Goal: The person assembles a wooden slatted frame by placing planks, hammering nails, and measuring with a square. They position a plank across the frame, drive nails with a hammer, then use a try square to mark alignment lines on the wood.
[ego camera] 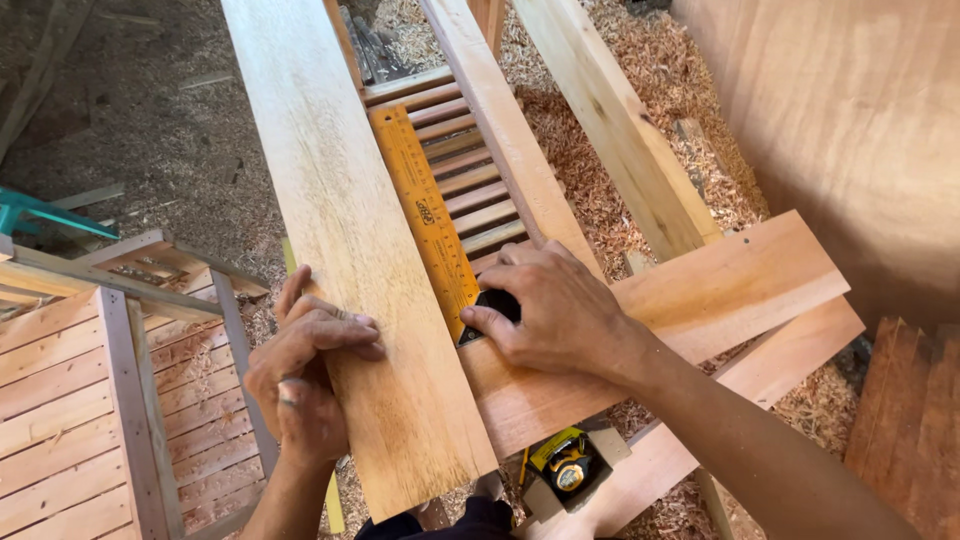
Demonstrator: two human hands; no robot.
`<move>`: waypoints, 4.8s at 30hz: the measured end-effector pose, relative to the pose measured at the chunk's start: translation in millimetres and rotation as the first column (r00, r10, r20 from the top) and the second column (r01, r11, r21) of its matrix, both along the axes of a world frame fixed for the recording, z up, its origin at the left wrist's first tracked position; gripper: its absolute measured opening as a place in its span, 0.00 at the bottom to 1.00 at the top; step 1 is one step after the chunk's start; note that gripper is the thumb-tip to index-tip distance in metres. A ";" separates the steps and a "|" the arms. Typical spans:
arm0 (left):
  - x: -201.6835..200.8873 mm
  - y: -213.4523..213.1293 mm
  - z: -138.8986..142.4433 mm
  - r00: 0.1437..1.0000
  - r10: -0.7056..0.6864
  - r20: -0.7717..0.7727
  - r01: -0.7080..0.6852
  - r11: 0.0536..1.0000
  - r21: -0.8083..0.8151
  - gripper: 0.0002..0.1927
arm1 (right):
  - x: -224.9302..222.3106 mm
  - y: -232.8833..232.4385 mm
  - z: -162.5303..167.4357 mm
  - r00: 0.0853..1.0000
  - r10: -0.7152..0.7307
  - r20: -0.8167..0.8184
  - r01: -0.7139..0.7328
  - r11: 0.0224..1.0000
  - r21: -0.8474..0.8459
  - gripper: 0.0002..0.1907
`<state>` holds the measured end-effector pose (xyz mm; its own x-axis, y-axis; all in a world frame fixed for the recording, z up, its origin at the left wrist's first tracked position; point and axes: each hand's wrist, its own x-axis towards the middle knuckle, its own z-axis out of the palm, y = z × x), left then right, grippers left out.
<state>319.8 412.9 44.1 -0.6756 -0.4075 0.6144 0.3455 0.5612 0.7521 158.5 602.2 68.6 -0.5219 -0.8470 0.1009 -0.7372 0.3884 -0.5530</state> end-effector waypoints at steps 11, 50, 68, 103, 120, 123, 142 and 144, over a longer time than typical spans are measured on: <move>2.8 -2.1 3.6 1.000 0.010 0.021 -0.010 1.000 -0.008 0.46 | -1.0 1.1 -3.6 0.999 0.017 -0.050 -0.017 1.000 0.002 0.18; -4.9 -3.1 -23.8 0.926 -0.041 0.375 -0.241 0.702 0.671 0.34 | 1.3 -3.3 -0.1 1.000 0.021 -0.009 -0.020 0.998 0.066 0.20; -3.8 -3.9 -20.7 0.946 -0.091 0.311 -0.195 0.606 0.771 0.22 | 2.4 0.0 0.6 0.999 0.027 -0.039 -0.027 1.000 -0.013 0.21; -7.0 -4.5 -21.7 0.968 -0.133 0.215 -0.093 0.603 0.793 0.24 | 1.8 -1.0 -1.5 0.998 0.030 -0.051 -0.032 0.999 -0.039 0.20; -5.9 -8.2 -26.7 0.961 -0.133 0.241 -0.108 0.622 0.775 0.22 | 2.6 -0.1 -1.7 0.999 0.019 -0.046 -0.022 0.998 -0.055 0.19; -5.6 -6.9 -26.8 0.965 -0.130 0.226 -0.101 0.612 0.784 0.22 | 3.2 0.5 -1.7 0.998 0.025 -0.050 -0.027 0.999 -0.041 0.19; -6.0 -10.5 -33.3 0.971 -0.112 0.211 -0.093 0.636 0.766 0.20 | 1.5 0.3 -1.5 0.997 0.035 -0.076 -0.040 0.997 -0.068 0.19; -7.5 -11.7 -35.1 0.967 -0.107 0.232 -0.109 0.648 0.754 0.18 | 0.5 -0.5 -0.9 0.996 0.034 -0.081 -0.040 0.996 -0.074 0.18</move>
